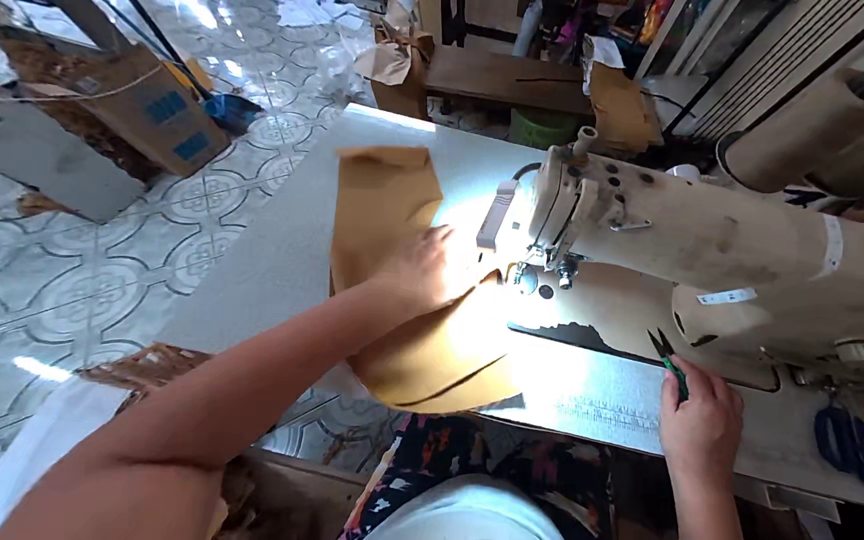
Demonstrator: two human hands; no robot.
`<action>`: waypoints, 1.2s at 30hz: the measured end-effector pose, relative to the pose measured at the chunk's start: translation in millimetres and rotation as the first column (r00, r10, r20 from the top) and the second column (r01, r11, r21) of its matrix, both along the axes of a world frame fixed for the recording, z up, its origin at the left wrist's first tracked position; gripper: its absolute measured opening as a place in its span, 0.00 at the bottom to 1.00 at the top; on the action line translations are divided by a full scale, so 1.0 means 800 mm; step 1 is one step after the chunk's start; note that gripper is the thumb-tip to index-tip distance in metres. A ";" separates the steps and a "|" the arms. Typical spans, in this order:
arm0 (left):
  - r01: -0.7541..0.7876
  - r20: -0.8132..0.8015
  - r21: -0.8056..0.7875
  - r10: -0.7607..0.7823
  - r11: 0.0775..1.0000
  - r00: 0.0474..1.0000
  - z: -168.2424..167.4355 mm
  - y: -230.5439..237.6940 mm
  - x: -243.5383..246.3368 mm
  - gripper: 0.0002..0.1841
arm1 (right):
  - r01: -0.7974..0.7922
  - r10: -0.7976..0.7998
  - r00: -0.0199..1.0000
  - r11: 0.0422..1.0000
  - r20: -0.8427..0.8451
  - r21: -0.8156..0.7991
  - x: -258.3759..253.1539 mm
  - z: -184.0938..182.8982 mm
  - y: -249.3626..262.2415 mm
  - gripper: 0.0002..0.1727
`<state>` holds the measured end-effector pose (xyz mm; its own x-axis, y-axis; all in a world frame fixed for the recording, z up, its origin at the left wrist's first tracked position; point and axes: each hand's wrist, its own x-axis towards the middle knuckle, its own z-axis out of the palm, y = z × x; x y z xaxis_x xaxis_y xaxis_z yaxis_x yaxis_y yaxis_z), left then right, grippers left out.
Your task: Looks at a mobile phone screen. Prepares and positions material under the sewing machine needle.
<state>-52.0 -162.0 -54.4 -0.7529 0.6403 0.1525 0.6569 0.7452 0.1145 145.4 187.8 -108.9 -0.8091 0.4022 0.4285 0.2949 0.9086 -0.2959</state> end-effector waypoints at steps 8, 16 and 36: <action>0.003 0.200 0.002 -0.003 1.000 0.980 -0.047 -0.048 0.002 0.31 | -0.033 0.031 0.999 0.998 0.033 0.060 -0.006 0.004 0.001 0.16; 0.124 0.154 -0.073 -0.112 0.990 0.982 -0.048 -0.160 0.005 0.32 | -0.334 0.338 0.940 0.900 -0.035 -0.281 -0.058 0.033 -0.123 0.17; -0.441 0.264 -0.115 0.455 0.890 0.850 -0.033 -0.107 0.075 0.30 | -0.208 0.192 0.968 0.974 0.159 0.087 -0.030 0.017 -0.041 0.22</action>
